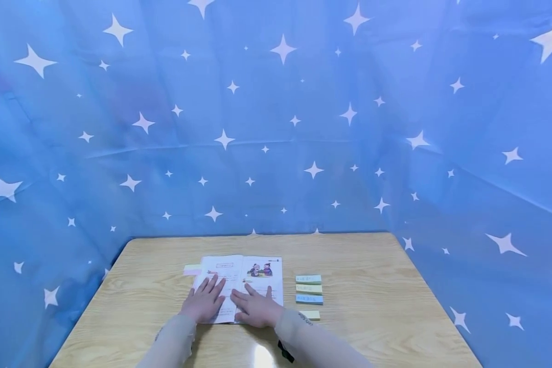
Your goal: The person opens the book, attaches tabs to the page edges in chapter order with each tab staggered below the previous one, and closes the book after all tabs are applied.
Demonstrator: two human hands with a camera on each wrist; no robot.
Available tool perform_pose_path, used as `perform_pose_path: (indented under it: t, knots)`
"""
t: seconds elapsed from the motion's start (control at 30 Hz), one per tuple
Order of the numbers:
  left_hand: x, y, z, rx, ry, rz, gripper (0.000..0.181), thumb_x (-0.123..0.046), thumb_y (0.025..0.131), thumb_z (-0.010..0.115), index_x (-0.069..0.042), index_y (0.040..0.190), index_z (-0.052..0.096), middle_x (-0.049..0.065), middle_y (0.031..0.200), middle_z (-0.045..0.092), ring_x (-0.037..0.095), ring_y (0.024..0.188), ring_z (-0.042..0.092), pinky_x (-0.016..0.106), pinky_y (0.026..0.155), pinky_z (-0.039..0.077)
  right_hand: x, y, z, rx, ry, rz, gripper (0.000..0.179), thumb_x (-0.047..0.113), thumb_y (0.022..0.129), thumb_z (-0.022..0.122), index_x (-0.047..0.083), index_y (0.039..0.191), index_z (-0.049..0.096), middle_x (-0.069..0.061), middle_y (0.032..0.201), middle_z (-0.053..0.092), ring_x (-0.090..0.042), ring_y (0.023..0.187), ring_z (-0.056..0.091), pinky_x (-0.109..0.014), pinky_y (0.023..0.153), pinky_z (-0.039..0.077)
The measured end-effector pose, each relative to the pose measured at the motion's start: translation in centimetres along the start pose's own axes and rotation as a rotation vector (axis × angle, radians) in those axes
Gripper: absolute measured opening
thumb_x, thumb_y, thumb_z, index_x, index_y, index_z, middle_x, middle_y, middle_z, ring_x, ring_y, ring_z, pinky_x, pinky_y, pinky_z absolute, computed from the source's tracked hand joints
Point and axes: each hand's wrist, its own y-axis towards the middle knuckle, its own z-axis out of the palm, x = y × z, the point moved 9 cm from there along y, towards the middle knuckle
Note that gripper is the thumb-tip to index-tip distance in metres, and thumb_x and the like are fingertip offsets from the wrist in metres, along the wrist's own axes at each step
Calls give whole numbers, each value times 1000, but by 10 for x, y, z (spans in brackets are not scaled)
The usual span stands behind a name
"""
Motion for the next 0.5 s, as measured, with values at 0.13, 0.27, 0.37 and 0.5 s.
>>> perform_pose_path:
  t: [0.13,0.27,0.37,0.5]
  knots:
    - [1,1,0,-3,-14,7,53,-35,103,40,-13,151,35,14,158,25,40,143,19,69,109,13,7,-11,4,10,-16,-36,60,56,97,43,33,152,32,19,156,23,-24,146,15,-80,98,15]
    - [3,3,3,-12,-19,14,55,-37,103,37,-12,151,34,14,158,23,40,143,17,68,110,10,14,-23,6,2,-45,-67,60,57,96,42,36,151,30,20,156,22,-27,146,15,-81,96,18]
    - [4,3,5,-8,-17,8,57,-41,103,35,-14,153,31,14,158,21,40,144,15,68,110,8,19,-32,7,-4,-63,-85,59,56,96,42,37,151,31,20,156,23,-32,145,17,-81,94,21]
    - [1,2,4,4,-42,4,57,-40,102,36,-13,152,31,15,159,20,41,144,14,69,110,7,23,-42,9,-14,-81,-101,57,56,96,42,39,150,33,21,155,24,-38,143,20,-81,92,25]
